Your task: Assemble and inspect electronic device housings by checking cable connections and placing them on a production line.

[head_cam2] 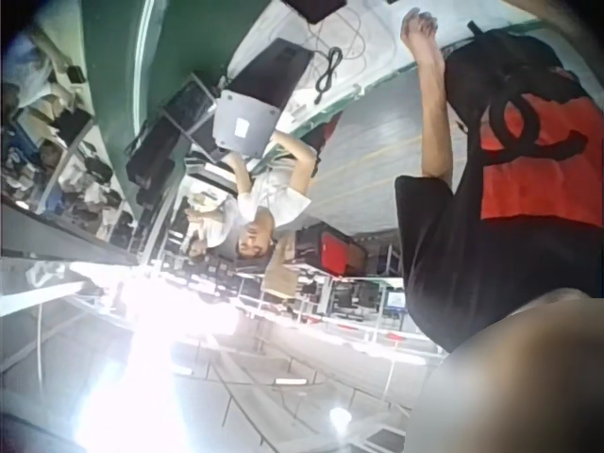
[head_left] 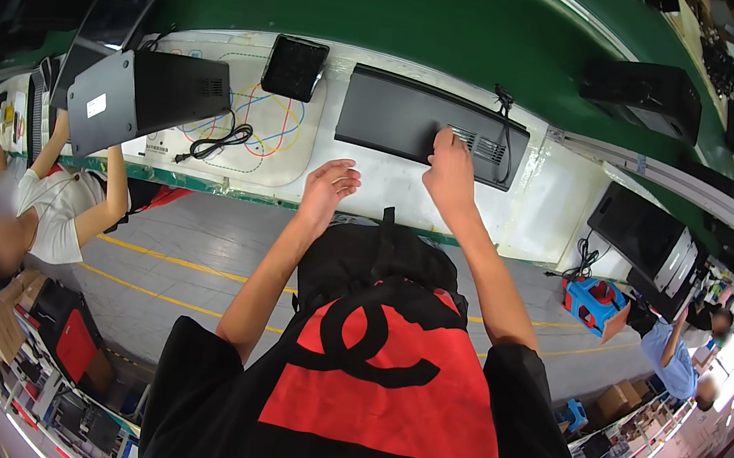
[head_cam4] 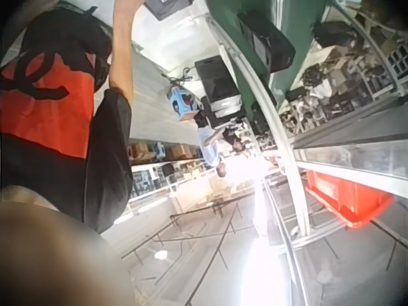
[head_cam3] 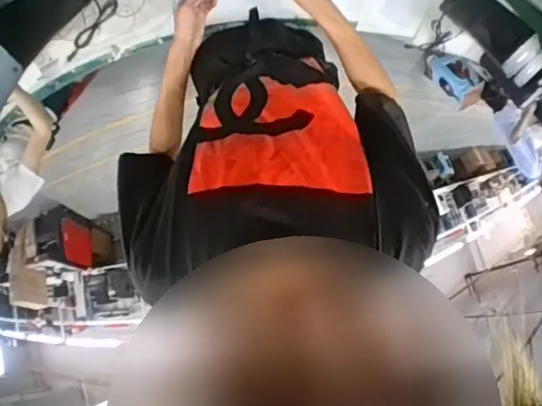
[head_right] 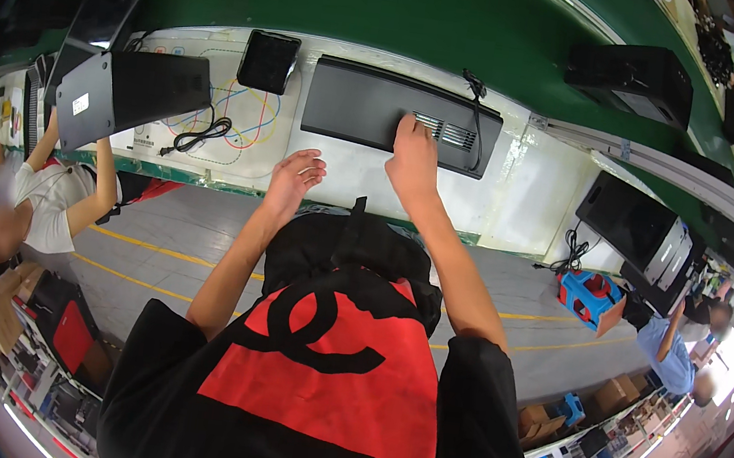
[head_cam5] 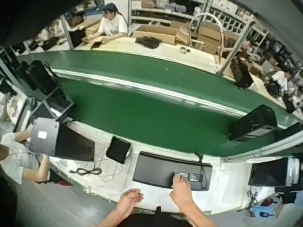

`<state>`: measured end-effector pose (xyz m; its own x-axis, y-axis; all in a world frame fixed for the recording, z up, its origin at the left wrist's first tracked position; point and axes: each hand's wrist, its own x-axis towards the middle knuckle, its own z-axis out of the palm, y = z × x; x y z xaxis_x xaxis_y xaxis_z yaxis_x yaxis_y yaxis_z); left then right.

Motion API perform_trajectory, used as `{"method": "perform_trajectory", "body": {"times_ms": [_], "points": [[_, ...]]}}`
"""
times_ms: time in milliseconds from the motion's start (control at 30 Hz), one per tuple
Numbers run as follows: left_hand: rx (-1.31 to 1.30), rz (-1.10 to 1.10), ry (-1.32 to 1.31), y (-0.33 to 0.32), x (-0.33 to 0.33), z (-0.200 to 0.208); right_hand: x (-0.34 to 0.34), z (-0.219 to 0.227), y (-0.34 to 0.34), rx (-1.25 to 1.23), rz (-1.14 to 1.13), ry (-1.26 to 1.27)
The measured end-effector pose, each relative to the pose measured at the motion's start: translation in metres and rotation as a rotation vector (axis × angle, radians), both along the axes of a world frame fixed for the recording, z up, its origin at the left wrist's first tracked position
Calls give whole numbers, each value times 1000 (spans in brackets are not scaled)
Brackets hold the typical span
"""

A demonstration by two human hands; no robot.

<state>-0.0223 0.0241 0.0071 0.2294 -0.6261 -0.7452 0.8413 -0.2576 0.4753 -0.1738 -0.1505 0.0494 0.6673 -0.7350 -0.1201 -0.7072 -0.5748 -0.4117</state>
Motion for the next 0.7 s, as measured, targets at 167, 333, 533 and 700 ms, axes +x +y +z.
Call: {"method": "perform_trajectory", "body": {"times_ms": [167,333,533,700], "points": [[-14,86,-45,19,28,-18,5,-21,-5,41,-96,61],[8,194,-166,12,46,-18,-1,-13,-7,187,-289,54],[37,119,-268,-12,53,-37,-11,-10,-15,432,-442,-44],[44,-60,-491,-55,43,-55,-12,-23,-12,169,-450,-36]]}}
